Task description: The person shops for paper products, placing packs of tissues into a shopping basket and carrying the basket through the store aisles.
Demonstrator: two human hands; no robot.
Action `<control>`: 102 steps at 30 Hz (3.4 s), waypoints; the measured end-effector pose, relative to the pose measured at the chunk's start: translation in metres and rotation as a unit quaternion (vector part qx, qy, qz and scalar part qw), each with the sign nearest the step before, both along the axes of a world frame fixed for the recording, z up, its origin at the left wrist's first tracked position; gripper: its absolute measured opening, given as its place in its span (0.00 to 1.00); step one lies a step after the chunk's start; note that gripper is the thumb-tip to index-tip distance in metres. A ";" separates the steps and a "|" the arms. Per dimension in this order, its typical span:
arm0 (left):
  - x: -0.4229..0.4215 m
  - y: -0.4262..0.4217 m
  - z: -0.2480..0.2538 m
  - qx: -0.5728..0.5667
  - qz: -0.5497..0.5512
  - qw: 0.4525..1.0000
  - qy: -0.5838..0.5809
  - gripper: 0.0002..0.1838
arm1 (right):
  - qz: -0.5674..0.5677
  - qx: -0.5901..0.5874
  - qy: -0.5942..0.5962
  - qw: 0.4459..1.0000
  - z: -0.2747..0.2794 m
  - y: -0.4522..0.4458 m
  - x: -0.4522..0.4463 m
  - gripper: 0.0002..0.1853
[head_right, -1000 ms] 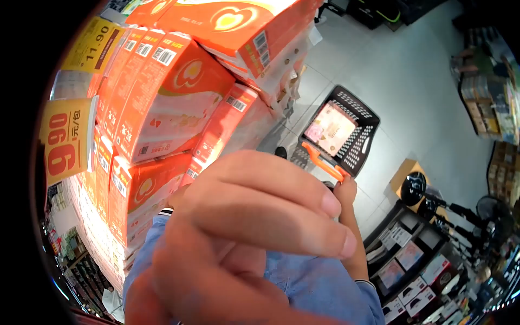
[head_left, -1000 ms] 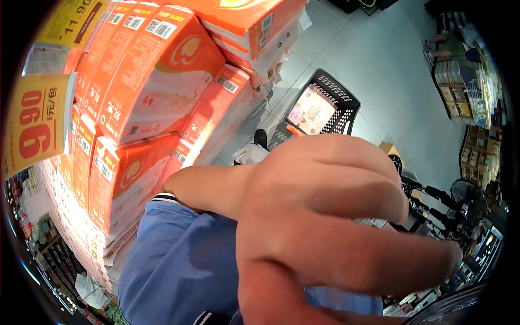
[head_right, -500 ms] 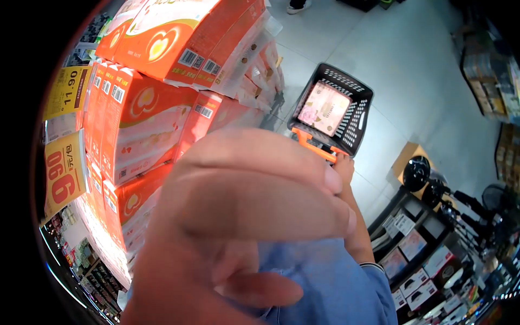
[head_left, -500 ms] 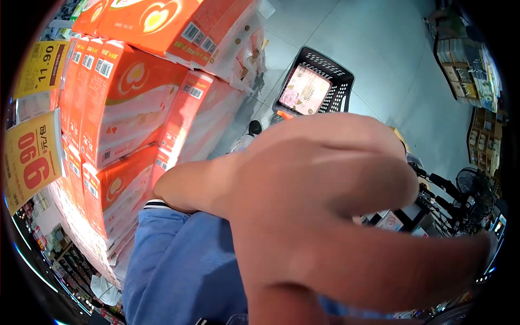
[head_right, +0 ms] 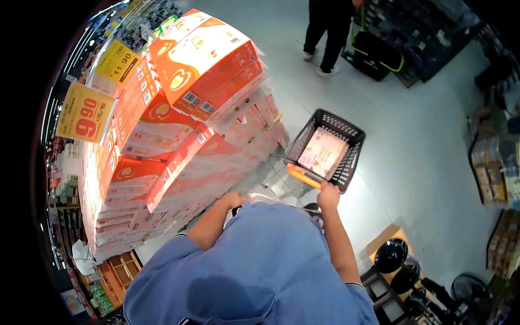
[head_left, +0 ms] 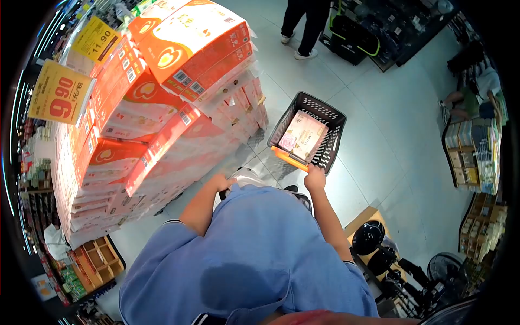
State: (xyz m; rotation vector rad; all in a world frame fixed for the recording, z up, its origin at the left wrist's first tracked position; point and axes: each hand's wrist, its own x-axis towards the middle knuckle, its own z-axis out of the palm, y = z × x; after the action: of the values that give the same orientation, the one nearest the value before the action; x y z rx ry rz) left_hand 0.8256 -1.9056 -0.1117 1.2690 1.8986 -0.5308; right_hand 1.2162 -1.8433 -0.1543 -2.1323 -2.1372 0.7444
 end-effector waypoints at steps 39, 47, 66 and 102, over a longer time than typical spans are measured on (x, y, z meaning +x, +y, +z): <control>0.084 0.252 -0.026 -0.023 0.055 0.994 -0.094 0.25 | 0.227 -0.115 -0.146 0.956 -0.010 0.397 0.087 0.15; 0.174 0.276 -0.001 0.077 0.274 0.957 -0.052 0.28 | 0.359 -0.130 -0.167 0.909 0.032 0.503 0.073 0.20; 0.200 0.401 0.412 0.429 0.309 0.816 -0.234 0.31 | 0.534 -0.128 -0.066 0.834 0.037 0.632 -0.051 0.19; -0.161 0.610 0.325 0.415 0.168 0.867 0.219 0.37 | 0.504 -0.205 0.001 0.839 0.024 0.853 -0.221 0.30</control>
State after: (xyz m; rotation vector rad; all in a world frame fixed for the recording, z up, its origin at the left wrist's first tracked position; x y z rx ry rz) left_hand 0.6641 -1.2953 0.2130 1.3272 2.8328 0.2658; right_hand 0.9953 -0.9906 -0.1299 -0.8729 -3.2807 1.3150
